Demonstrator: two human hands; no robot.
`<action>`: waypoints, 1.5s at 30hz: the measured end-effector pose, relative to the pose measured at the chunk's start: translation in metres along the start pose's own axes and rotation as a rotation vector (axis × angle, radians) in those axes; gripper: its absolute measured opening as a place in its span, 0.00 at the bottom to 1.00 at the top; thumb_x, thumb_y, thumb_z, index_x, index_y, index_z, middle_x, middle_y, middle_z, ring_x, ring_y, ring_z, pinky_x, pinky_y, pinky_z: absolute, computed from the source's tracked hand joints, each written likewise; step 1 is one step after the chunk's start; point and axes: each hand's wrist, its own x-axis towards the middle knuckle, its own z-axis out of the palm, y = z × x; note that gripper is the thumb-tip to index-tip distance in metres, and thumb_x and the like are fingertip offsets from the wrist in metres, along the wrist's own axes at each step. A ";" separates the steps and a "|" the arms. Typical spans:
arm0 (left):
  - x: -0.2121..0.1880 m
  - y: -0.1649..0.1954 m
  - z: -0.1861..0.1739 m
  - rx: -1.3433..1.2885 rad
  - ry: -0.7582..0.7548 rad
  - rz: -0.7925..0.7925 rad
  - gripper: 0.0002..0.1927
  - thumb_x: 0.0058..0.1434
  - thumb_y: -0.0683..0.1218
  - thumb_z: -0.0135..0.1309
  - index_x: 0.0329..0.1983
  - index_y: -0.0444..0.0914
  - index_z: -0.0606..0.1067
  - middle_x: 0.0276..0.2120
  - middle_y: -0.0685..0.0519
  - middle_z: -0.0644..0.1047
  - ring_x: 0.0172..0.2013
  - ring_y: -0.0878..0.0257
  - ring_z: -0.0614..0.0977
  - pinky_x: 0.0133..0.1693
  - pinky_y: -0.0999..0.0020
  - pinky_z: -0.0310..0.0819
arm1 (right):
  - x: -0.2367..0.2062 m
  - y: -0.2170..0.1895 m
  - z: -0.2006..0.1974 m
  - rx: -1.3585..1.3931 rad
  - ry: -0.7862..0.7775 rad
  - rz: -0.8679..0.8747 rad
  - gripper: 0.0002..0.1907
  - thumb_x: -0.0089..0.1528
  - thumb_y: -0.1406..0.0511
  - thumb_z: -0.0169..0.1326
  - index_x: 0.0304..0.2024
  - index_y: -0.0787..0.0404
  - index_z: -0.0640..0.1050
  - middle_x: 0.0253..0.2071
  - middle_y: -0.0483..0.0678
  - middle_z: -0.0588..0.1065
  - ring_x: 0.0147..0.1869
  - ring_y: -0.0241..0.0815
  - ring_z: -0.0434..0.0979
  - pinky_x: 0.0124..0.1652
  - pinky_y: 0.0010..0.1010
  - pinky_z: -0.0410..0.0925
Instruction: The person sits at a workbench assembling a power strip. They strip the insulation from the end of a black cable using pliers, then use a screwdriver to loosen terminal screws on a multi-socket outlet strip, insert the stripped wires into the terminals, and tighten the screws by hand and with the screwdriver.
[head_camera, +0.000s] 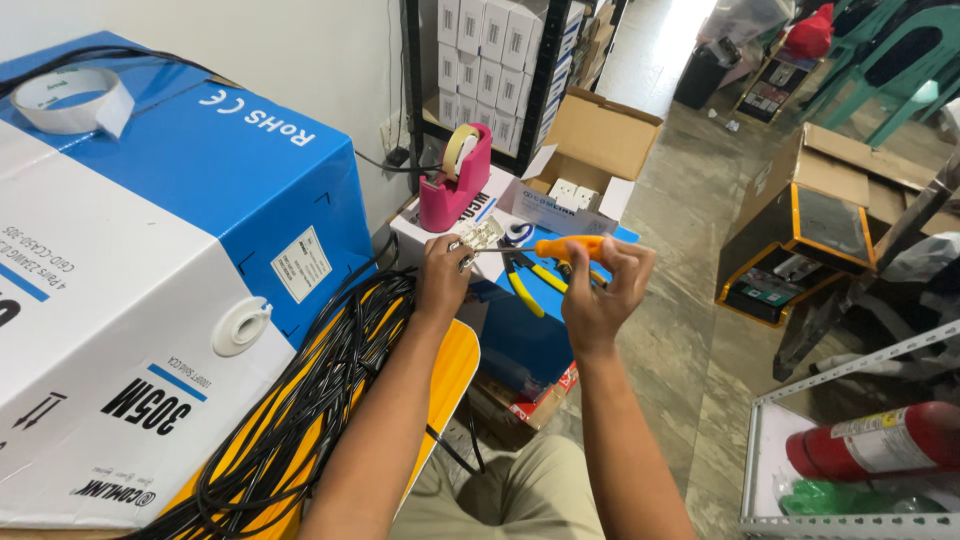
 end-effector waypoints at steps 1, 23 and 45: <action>-0.002 0.000 0.000 0.000 0.002 -0.005 0.15 0.46 0.34 0.66 0.39 0.37 0.83 0.49 0.46 0.78 0.51 0.47 0.77 0.53 0.57 0.73 | 0.000 -0.001 -0.001 -0.040 -0.016 0.030 0.17 0.65 0.72 0.66 0.48 0.61 0.70 0.51 0.55 0.69 0.52 0.48 0.75 0.51 0.35 0.74; 0.002 -0.002 0.002 -0.019 -0.006 -0.047 0.14 0.46 0.35 0.66 0.38 0.37 0.83 0.48 0.46 0.78 0.51 0.46 0.76 0.53 0.56 0.72 | 0.017 -0.023 0.024 -0.042 -0.141 -0.045 0.24 0.64 0.70 0.66 0.57 0.60 0.66 0.50 0.56 0.72 0.50 0.48 0.81 0.46 0.35 0.76; -0.002 -0.010 0.009 0.009 0.034 -0.037 0.16 0.46 0.36 0.66 0.39 0.39 0.82 0.50 0.47 0.78 0.52 0.48 0.77 0.52 0.57 0.74 | 0.036 -0.041 0.041 -0.064 -0.148 -0.265 0.22 0.63 0.70 0.67 0.51 0.62 0.67 0.51 0.55 0.73 0.50 0.55 0.79 0.48 0.39 0.73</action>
